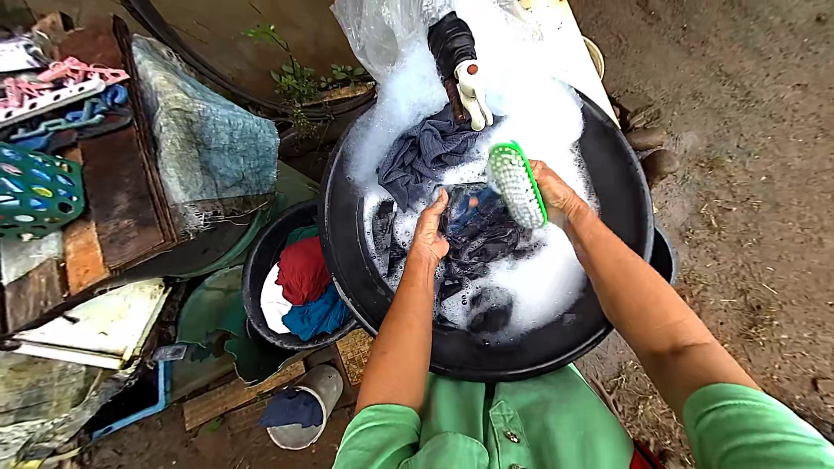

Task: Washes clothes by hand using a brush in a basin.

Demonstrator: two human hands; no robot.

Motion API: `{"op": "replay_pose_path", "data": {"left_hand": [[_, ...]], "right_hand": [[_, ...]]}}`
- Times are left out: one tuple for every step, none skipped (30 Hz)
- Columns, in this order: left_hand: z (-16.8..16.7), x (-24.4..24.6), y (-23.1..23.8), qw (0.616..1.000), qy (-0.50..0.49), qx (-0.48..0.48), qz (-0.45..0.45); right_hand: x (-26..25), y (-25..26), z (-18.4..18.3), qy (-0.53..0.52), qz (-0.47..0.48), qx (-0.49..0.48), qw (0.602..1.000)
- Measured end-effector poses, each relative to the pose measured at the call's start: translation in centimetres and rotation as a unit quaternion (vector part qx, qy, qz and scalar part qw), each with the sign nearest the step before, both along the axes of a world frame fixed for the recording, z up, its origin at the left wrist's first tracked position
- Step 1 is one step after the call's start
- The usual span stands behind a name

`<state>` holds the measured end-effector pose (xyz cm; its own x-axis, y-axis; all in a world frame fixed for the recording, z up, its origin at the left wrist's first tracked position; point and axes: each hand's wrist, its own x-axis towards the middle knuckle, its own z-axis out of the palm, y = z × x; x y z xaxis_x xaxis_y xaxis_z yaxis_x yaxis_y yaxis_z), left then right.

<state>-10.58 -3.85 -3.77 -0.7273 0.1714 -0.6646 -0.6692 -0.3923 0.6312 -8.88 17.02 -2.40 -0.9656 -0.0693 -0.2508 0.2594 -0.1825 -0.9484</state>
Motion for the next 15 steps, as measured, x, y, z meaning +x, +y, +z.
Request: {"op": "replay_pose_path", "data": {"left_hand": [[0.3, 0.0, -0.3, 0.999, 0.028, 0.045, 0.009], [0.5, 0.0, -0.6, 0.994, 0.063, 0.085, 0.019], [0.3, -0.2, -1.1, 0.985, 0.107, 0.133, 0.022], [-0.2, -0.4, -1.7, 0.969, 0.155, 0.190, 0.018], [-0.7, -0.7, -2.1, 0.952, 0.192, 0.236, 0.020], [-0.9, -1.1, -2.4, 0.938, 0.220, 0.267, 0.026], [-0.9, -1.2, -2.5, 0.927, 0.236, 0.290, 0.032], [-0.9, -1.2, -2.5, 0.920, 0.244, 0.306, 0.032], [-0.8, -1.0, -2.5, 0.916, 0.244, 0.318, 0.026], [-0.7, -0.8, -2.3, 0.915, 0.237, 0.325, 0.020], [-0.4, -0.5, -2.2, 0.918, 0.226, 0.325, 0.019], [0.0, -0.3, -2.0, 0.923, 0.210, 0.320, 0.024], [0.1, -0.2, -2.0, 0.926, 0.202, 0.317, 0.023], [0.0, -0.2, -2.1, 0.925, 0.207, 0.318, 0.011], [-0.2, -0.4, -2.3, 0.924, 0.219, 0.314, 0.000]], "right_hand": [[0.5, -1.0, -0.1, 0.009, 0.038, -0.057, 0.998], [0.8, -1.9, -0.3, 0.009, 0.063, -0.081, 0.995], [0.9, -2.6, -0.5, -0.002, 0.077, -0.092, 0.993], [1.0, -3.0, -0.3, -0.019, 0.083, -0.082, 0.993], [1.0, -3.3, -0.3, -0.030, 0.093, -0.062, 0.993], [0.8, -3.6, -0.5, -0.032, 0.106, -0.047, 0.993], [0.8, -4.0, -0.9, -0.031, 0.112, -0.048, 0.992], [1.0, -4.5, -1.1, -0.026, 0.111, -0.066, 0.991], [1.1, -5.0, -1.2, -0.018, 0.103, -0.095, 0.990], [1.2, -5.5, -1.1, -0.006, 0.089, -0.126, 0.988], [1.3, -6.0, -1.0, 0.008, 0.074, -0.155, 0.985], [1.2, -6.3, -0.7, 0.015, 0.066, -0.167, 0.984], [1.2, -6.5, -0.6, 0.013, 0.072, -0.149, 0.986], [1.1, -6.3, -0.7, 0.009, 0.098, -0.107, 0.989], [1.0, -6.0, -0.9, 0.004, 0.127, -0.055, 0.990]]}}
